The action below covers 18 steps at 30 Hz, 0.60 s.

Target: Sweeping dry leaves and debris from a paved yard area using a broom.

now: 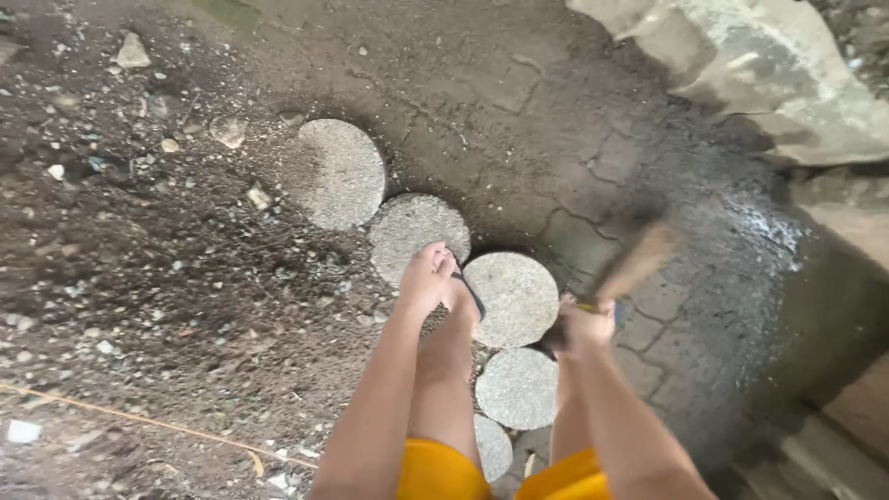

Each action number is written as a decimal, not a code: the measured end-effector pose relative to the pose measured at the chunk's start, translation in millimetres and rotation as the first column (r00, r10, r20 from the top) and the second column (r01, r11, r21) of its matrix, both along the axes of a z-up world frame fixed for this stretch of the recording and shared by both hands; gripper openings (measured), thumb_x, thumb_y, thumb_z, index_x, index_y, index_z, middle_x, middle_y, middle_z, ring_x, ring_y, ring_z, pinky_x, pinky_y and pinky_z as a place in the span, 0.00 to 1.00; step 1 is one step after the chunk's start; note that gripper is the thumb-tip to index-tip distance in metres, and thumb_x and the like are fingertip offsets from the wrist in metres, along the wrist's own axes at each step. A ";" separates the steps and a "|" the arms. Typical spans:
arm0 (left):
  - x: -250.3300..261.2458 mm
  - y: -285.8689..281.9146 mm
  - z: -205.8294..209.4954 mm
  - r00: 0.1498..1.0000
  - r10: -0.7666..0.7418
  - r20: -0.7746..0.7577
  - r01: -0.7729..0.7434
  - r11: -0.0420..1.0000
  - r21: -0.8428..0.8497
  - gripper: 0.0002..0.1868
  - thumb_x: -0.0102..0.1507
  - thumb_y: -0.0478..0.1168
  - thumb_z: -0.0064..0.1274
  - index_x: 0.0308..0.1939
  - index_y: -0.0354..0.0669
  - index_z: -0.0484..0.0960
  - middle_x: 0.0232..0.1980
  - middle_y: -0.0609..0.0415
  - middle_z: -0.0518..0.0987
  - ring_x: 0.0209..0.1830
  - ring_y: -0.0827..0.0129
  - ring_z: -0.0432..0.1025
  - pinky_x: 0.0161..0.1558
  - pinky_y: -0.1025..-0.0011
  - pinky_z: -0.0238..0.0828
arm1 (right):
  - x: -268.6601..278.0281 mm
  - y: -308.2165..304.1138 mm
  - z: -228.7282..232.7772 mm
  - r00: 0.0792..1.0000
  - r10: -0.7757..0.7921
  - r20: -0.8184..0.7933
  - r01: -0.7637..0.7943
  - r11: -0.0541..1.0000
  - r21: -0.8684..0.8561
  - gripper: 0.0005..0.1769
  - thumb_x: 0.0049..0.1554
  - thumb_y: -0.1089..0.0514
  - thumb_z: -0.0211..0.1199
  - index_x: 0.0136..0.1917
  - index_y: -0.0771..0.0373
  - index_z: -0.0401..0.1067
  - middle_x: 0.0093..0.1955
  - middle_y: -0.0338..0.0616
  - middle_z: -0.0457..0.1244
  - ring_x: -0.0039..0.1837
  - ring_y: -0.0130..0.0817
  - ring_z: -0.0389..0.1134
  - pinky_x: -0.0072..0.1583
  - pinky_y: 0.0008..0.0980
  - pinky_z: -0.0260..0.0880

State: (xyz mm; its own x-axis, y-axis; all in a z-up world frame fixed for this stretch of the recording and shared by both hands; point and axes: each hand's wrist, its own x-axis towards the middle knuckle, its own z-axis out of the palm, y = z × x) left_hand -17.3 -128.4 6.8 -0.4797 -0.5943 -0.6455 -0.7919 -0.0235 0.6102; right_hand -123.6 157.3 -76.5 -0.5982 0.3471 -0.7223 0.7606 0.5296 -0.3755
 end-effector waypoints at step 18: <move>92.0 -102.4 38.6 0.966 0.187 0.179 -0.204 0.975 0.086 0.35 0.66 0.52 0.50 0.75 0.46 0.61 0.60 0.47 0.79 0.60 0.60 0.76 0.61 0.64 0.72 | 22.2 -150.5 88.1 0.966 0.159 0.205 -0.108 0.965 -0.241 0.48 0.50 0.67 0.62 0.81 0.48 0.52 0.45 0.53 0.67 0.37 0.36 0.69 0.40 0.34 0.73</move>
